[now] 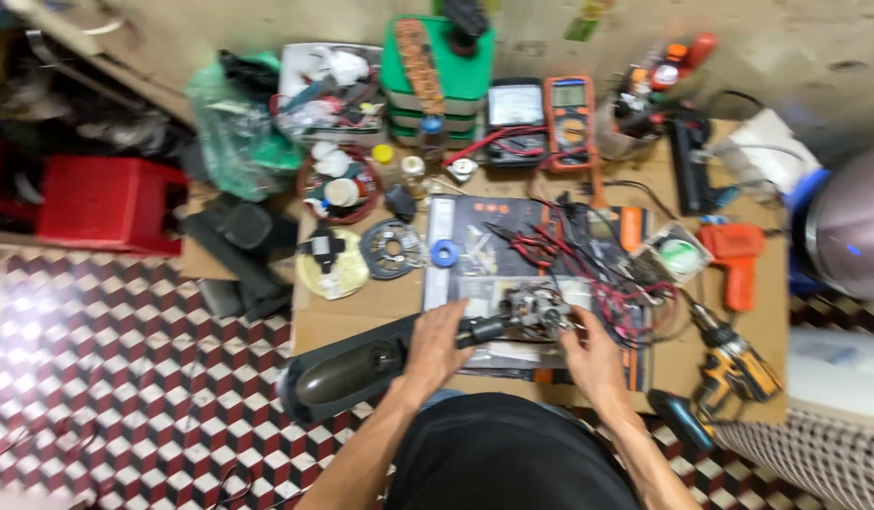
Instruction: Repairing an appliance motor assembly using a multimeter and tools on a workshop workbench.
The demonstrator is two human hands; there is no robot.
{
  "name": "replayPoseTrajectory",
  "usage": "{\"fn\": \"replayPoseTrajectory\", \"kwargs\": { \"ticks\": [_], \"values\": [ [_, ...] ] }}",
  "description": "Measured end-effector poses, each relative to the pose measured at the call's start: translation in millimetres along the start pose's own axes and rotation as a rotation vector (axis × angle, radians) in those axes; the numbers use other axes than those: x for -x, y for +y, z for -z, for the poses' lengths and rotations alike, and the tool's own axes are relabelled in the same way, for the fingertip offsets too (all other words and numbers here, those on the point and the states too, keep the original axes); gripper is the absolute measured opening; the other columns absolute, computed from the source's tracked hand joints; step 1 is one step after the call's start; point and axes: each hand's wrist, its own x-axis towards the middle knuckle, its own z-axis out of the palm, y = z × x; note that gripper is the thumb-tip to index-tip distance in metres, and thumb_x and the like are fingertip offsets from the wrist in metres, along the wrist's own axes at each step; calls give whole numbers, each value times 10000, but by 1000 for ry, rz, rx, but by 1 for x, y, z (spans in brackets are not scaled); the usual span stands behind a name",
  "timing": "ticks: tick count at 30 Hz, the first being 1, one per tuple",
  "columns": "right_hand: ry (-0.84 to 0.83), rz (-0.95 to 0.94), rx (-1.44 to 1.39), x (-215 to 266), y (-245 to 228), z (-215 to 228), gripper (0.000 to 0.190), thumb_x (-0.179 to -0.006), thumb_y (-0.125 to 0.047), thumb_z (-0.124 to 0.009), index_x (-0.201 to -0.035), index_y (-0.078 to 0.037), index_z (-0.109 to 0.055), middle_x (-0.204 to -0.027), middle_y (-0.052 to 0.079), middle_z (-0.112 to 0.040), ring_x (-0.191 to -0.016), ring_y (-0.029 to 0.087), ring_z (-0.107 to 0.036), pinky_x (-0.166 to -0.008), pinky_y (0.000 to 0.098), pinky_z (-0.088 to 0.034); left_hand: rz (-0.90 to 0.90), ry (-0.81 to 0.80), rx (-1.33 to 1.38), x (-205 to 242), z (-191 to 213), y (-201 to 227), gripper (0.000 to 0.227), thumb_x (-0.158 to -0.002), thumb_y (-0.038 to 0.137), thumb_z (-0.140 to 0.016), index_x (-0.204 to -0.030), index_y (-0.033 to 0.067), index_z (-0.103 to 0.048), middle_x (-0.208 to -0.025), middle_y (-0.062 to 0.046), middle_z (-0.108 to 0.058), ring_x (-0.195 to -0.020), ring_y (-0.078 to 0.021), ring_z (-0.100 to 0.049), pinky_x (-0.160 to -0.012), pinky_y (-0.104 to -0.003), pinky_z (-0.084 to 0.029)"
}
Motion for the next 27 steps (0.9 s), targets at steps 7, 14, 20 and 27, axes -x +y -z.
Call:
{"fn": "replayPoseTrajectory", "kwargs": {
  "ticks": [7,14,20,27],
  "values": [
    [27,12,10,-1,12,-2,552,-877,-200,-653,-1411,-87,-568,-1109,163,-757,-970,257,-739,-857,380,-565,-140,-14,104,-10,8,29,870,-722,188,-896,-1466,60,-465,-1448,-204,-541,-1320,-379,-502,-1147,-481,-351],
    [-37,-141,-52,10,-7,11,503,-963,-276,-598,-1436,-109,-553,-1206,189,-733,-1047,260,-718,-916,397,-562,-57,-28,39,-14,4,32,892,-721,211,-900,-1479,98,-444,-1455,-193,-512,-1325,-376,-475,-1155,-481,-323],
    [-39,-138,-56,18,6,15,521,-960,-283,-582,-1445,-99,-534,-1205,164,-711,-1003,254,-702,-893,429,-573,-10,-15,112,-12,5,33,868,-730,256,-891,-1473,149,-454,-1447,-153,-542,-1310,-333,-536,-1125,-479,-378],
    [31,-136,-98,24,16,11,488,-922,-247,-633,-1377,-79,-585,-1063,134,-744,-866,219,-687,-826,368,-553,28,-90,129,-9,8,35,625,-792,263,-838,-1366,178,-605,-1261,-132,-686,-1160,-329,-648,-978,-444,-508]
  ]
}}
